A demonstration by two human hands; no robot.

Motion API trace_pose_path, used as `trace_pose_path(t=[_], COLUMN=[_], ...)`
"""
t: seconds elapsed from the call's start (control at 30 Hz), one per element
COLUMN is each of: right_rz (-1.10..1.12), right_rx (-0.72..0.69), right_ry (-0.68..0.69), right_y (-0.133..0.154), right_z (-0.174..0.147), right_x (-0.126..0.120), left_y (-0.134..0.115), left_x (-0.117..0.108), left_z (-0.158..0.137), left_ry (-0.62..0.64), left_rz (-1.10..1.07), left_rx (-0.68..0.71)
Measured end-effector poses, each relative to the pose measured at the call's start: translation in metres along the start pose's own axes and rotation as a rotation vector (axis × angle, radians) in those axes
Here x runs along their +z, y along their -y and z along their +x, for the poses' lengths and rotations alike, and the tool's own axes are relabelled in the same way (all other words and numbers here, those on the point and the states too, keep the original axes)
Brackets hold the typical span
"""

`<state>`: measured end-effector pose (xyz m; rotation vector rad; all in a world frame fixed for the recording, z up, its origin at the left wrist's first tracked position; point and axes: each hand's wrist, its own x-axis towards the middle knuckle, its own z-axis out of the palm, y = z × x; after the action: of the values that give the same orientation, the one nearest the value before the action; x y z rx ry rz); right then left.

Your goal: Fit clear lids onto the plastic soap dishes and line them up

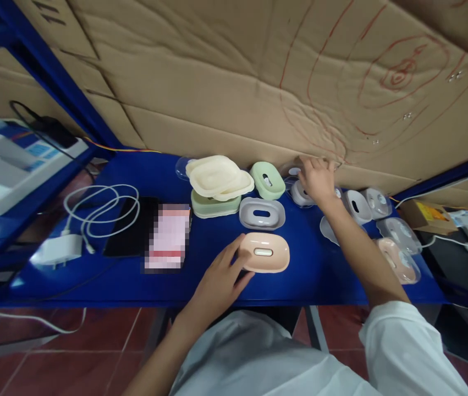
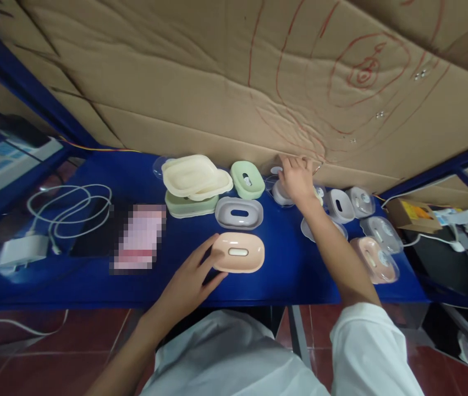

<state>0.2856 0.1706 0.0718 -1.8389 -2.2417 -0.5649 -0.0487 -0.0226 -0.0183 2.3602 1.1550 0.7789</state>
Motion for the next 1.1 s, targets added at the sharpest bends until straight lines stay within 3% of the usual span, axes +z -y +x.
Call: trace_pose_path(t=[0.13, 0.27, 0.37, 0.47, 0.5, 0.6, 0.73, 0.9, 1.0, 1.1], right_rz=[-0.102, -0.053, 0.048, 0.193, 0.260, 0.381, 0.533, 0.667, 0.621, 0.579], right_rx=[0.031, 0.050, -0.080, -0.275, -0.310, -0.337, -0.423, -0.539, -0.573, -0.567], right_ry=[0.026, -0.070, -0.231, -0.297, -0.300, -0.120, 0.087, 0.162, 0.150, 0.051], right_y=[-0.004, 0.000, 0.022, 0.061, 0.073, 0.098, 0.096, 0.085, 0.087, 0.091], right_z=[0.014, -0.008, -0.063, -0.140, -0.163, -0.207, -0.212, -0.206, -0.212, -0.222], right_x=[0.023, 0.010, -0.014, -0.031, -0.034, -0.037, -0.036, -0.034, -0.031, -0.024], left_y=[0.000, -0.001, -0.002, 0.000, 0.001, 0.003, 0.005, 0.003, 0.001, 0.002], left_x=[0.001, 0.000, -0.002, -0.002, -0.001, 0.000, -0.001, -0.007, -0.010, -0.010], left_z=[0.000, 0.001, 0.000, -0.001, -0.002, -0.003, -0.003, 0.001, 0.003, 0.003], left_ry=[0.002, 0.004, 0.017, -0.001, -0.007, 0.009, 0.071, 0.126, 0.131, 0.141], left_rz=[0.018, -0.004, -0.059, -0.126, -0.141, -0.150, -0.116, -0.132, -0.138, -0.138], left_rx=[0.024, 0.016, -0.016, -0.050, -0.054, -0.048, -0.023, 0.034, 0.040, 0.040])
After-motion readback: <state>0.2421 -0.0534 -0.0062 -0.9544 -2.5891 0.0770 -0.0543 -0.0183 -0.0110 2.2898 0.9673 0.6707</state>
